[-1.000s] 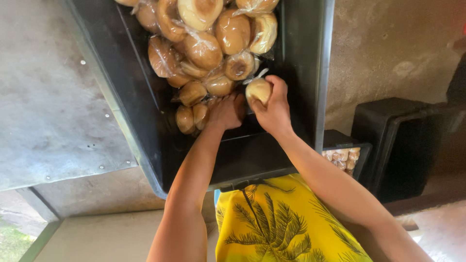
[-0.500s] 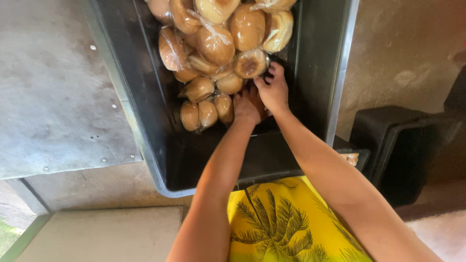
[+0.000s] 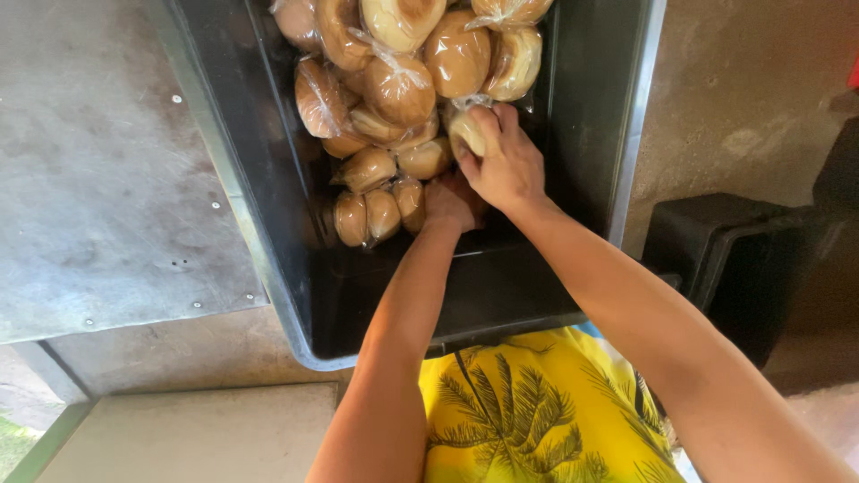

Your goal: The person moves individually wrapped bread buns from a metal counter into a large black plastic bin, arranging them into rows by hand.

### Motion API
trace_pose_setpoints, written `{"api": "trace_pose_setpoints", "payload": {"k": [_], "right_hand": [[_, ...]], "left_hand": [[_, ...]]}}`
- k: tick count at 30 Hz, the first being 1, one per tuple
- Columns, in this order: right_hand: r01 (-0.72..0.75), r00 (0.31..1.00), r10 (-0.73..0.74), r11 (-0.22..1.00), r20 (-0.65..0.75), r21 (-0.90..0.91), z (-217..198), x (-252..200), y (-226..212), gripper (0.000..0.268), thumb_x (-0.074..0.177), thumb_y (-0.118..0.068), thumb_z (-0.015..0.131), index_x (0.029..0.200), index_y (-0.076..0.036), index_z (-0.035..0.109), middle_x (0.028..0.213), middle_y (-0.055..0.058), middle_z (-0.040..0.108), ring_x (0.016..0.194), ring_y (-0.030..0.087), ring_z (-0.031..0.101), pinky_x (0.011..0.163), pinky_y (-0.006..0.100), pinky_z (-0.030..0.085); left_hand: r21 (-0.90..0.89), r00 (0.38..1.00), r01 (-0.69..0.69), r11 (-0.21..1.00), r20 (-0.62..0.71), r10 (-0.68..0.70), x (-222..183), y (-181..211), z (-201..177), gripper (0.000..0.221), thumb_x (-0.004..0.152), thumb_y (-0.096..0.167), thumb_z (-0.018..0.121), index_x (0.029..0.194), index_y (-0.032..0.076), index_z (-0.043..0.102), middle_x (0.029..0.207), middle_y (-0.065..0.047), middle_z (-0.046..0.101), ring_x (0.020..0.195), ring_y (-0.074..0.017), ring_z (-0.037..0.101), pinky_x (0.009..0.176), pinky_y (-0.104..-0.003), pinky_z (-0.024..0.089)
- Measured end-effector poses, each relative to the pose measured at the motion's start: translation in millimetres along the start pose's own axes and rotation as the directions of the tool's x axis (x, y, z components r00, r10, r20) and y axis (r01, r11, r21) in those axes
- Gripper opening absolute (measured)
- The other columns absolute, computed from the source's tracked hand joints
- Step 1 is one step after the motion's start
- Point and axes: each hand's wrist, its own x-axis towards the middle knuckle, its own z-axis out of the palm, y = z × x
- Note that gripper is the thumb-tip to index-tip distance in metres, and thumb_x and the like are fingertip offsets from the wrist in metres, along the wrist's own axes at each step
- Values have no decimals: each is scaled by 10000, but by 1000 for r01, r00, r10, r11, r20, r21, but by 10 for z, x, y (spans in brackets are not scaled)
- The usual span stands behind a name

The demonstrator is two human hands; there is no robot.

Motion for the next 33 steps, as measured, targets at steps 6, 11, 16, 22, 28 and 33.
{"api": "trace_pose_setpoints", "payload": {"k": [6, 11, 16, 22, 28, 33], "right_hand": [[-61, 865, 199, 953, 460, -298, 78, -349, 40, 355, 922, -266, 622, 1212, -62, 644, 1178, 191, 676, 1055, 407, 662, 845, 477, 564], [-222, 660, 373, 926, 652, -305, 295, -300, 257, 328, 959, -277, 560, 1203, -97, 686, 1233, 195, 678, 1125, 373, 670, 968, 467, 535], [-316, 658, 401, 915, 637, -251, 238, -322, 99, 425, 966, -315, 542, 1373, -205, 588, 1327, 182, 612, 1171, 388, 639, 986, 477, 514], [-91, 531, 337, 935, 778, -343, 217, -128, -10, 538, 1004, -366, 499, 1533, -326, 407, 1477, 158, 464, 1237, 453, 541, 979, 530, 494], [-322, 777, 351, 935, 522, -149, 400, 69, -278, 686, 923, -496, 735, 1440, -131, 470, 1441, 166, 559, 1323, 408, 545, 1042, 490, 504], [-685, 696, 541, 698, 472, 210, 926, 169, -308, 1073, 684, -439, 871, 1512, -138, 258, 1415, 230, 514, 1295, 416, 528, 1055, 474, 457]], "left_hand": [[-69, 994, -15, 998, -110, 8, -33, -113, 32, 928, 668, 388, 901, 1444, 150, 451, 1425, -78, 524, 1365, -289, 471, 1116, -454, 392], [36, 996, -34, 999, -80, 37, 82, -186, 244, 1000, 710, 391, 880, 1527, 133, 364, 1447, -96, 495, 1368, -303, 453, 1138, -451, 368], [140, 928, -131, 982, -332, 171, 19, -232, 467, 1077, 589, 375, 865, 1502, 60, 388, 1544, -148, 431, 1423, -377, 389, 1148, -535, 311], [-121, 804, -4, 993, -591, -69, -418, -674, 52, 441, 883, 200, 710, 1280, 43, 597, 1334, -180, 535, 1291, -376, 513, 1121, -503, 431], [-466, 686, 228, 855, -546, -481, -323, -1210, 1, 620, 754, 216, 819, 1273, 73, 510, 1276, -226, 546, 1164, -457, 525, 954, -531, 481], [-558, 734, 166, 813, -481, -479, -80, -1474, 159, 821, 684, 347, 911, 1337, 104, 477, 1297, -202, 604, 1156, -448, 598, 949, -529, 500]]}}
